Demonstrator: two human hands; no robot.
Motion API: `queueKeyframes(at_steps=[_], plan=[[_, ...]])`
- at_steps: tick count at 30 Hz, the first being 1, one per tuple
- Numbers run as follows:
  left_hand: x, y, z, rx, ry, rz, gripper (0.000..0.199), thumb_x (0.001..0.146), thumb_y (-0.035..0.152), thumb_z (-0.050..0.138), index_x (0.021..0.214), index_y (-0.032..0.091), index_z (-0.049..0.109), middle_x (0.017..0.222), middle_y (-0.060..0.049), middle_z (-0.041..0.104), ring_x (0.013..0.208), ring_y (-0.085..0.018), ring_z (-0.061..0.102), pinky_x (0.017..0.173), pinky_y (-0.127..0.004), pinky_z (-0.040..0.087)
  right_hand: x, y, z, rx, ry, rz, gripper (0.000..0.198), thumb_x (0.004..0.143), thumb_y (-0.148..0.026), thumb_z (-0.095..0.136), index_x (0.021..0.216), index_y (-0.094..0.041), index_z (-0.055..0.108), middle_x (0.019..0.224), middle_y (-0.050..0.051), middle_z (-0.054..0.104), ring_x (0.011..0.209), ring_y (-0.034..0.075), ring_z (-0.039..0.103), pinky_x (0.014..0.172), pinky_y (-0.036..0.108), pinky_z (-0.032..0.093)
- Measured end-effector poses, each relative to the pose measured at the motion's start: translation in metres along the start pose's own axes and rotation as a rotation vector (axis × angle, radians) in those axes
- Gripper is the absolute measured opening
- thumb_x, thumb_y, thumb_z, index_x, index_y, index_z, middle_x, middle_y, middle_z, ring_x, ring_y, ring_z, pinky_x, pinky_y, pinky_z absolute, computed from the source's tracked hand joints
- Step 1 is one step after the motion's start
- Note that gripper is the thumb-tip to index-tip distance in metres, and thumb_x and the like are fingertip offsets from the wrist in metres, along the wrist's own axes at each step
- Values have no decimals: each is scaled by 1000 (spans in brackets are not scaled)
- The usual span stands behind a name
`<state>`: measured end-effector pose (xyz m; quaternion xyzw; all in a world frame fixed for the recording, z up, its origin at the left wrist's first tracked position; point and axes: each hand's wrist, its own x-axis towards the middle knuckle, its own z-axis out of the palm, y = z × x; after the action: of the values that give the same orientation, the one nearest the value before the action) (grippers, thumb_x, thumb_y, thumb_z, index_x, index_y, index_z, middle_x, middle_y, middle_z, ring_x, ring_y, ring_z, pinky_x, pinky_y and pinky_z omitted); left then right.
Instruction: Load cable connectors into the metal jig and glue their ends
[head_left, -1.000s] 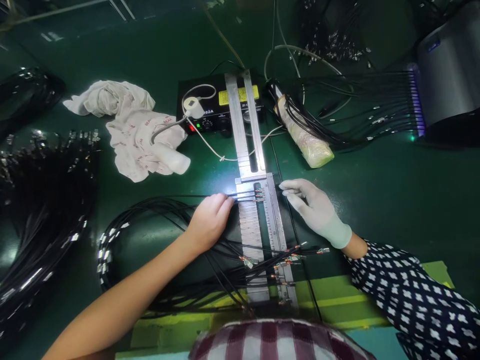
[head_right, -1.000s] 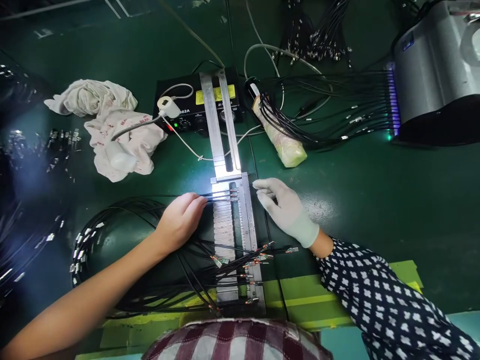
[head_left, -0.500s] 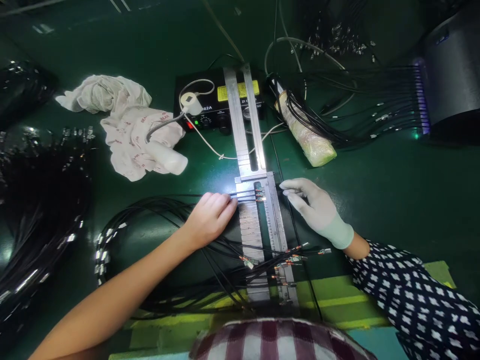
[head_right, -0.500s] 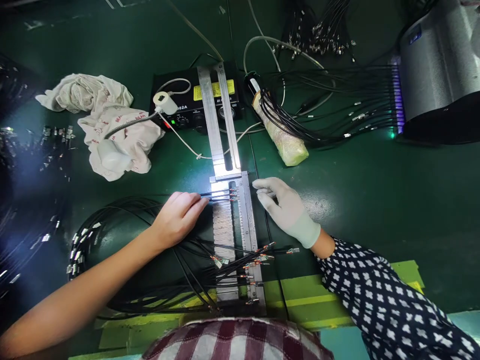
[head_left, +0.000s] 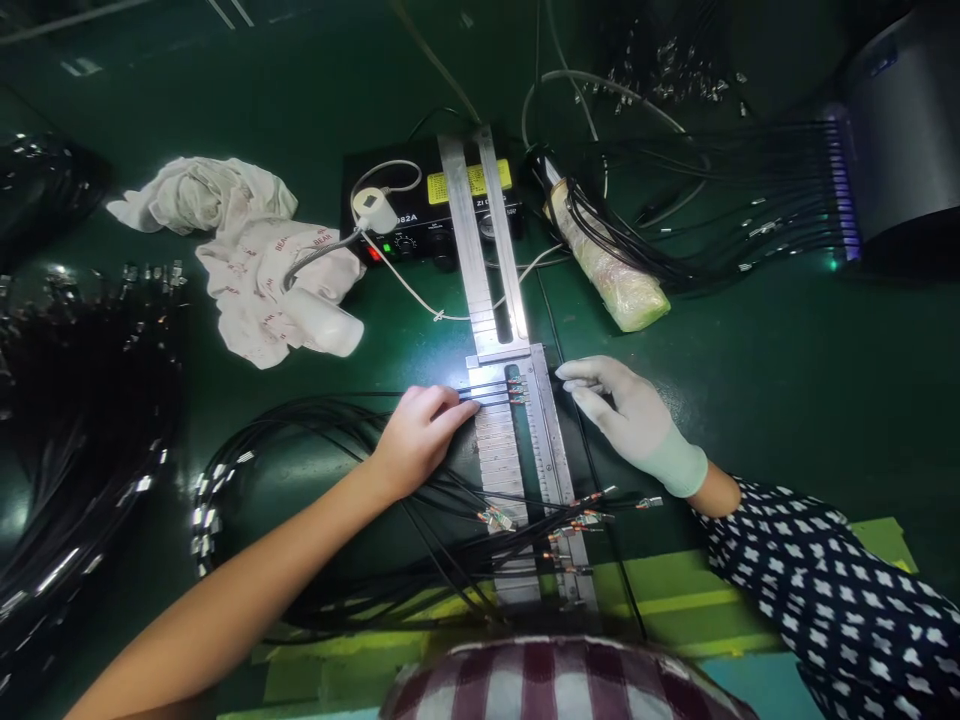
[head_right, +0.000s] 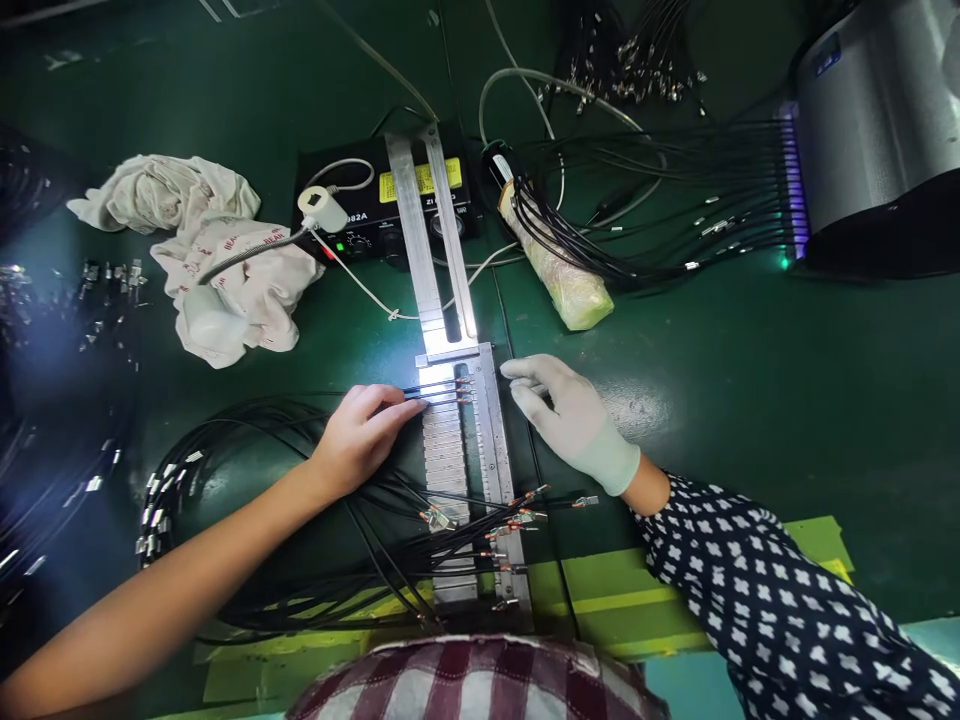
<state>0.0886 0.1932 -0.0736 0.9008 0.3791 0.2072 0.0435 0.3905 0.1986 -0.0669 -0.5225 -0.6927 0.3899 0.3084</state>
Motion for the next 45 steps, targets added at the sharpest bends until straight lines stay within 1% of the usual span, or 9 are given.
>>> queueKeyframes(at_steps=[4, 7, 14, 17, 20, 23, 29, 38, 45], plan=[[-11, 14, -6, 202, -63, -109, 37, 97, 15, 45, 125, 29, 64, 91, -8, 60, 81, -21, 50, 69, -34, 34, 1, -1, 0, -3, -3, -8, 23, 97, -28, 53, 117, -27, 64, 113, 3, 68, 96, 20, 67, 89, 38, 57], [-20, 24, -3, 247, -177, -153, 46, 97, 11, 39, 139, 23, 55, 93, -9, 61, 78, -22, 48, 65, -33, 32, 2, -1, 0, -19, -1, -12, 22, 97, -28, 53, 116, -27, 65, 111, 2, 69, 95, 21, 67, 89, 39, 56], [-23, 24, -19, 12, -259, -144, 40, 100, 16, 40, 139, 18, 49, 104, -8, 65, 91, -20, 55, 79, -34, 37, -2, 1, 0, -48, 22, -84, 22, 98, -28, 52, 115, -26, 65, 111, 3, 69, 99, 22, 66, 90, 39, 55], [-27, 24, -37, -175, -360, -72, 30, 100, 23, 46, 129, 20, 54, 113, -7, 64, 105, -20, 56, 91, -36, 37, -7, 0, 0, -82, 21, -100, 22, 98, -29, 50, 113, -26, 66, 112, 4, 69, 105, 24, 65, 91, 41, 55], [-30, 26, -45, -269, -421, -87, 17, 100, 24, 46, 108, 22, 61, 108, -6, 64, 103, -19, 55, 90, -35, 40, -8, 0, 0, -76, 35, -98, 22, 97, -28, 50, 113, -25, 66, 112, 4, 69, 106, 24, 65, 91, 40, 55], [-26, 27, -38, -332, -345, -120, 15, 100, 21, 45, 97, 20, 59, 99, -5, 63, 96, -17, 55, 87, -33, 43, -6, 1, 2, -54, 43, -81, 22, 97, -28, 52, 114, -25, 66, 112, 4, 69, 102, 22, 66, 90, 39, 56], [-9, 20, -14, -97, -127, 6, 28, 99, 14, 38, 119, 15, 58, 95, -9, 65, 85, -18, 57, 75, -31, 48, -4, 1, 2, -31, 40, -37, 21, 96, -27, 54, 113, -25, 66, 110, 3, 69, 92, 19, 67, 89, 37, 56], [0, 4, -21, -373, -168, -100, 32, 100, 17, 41, 124, 20, 63, 97, -7, 66, 89, -15, 62, 80, -26, 52, -3, -1, 1, -48, 1, -17, 21, 97, -27, 53, 115, -26, 65, 111, 2, 69, 93, 19, 67, 87, 36, 54], [11, -5, -25, -405, -216, -71, 32, 101, 18, 41, 123, 22, 64, 88, -3, 67, 82, -13, 60, 78, -27, 46, -2, -3, 0, -80, -3, -23, 21, 98, -27, 52, 114, -26, 66, 107, 2, 68, 92, 19, 66, 85, 35, 54]])
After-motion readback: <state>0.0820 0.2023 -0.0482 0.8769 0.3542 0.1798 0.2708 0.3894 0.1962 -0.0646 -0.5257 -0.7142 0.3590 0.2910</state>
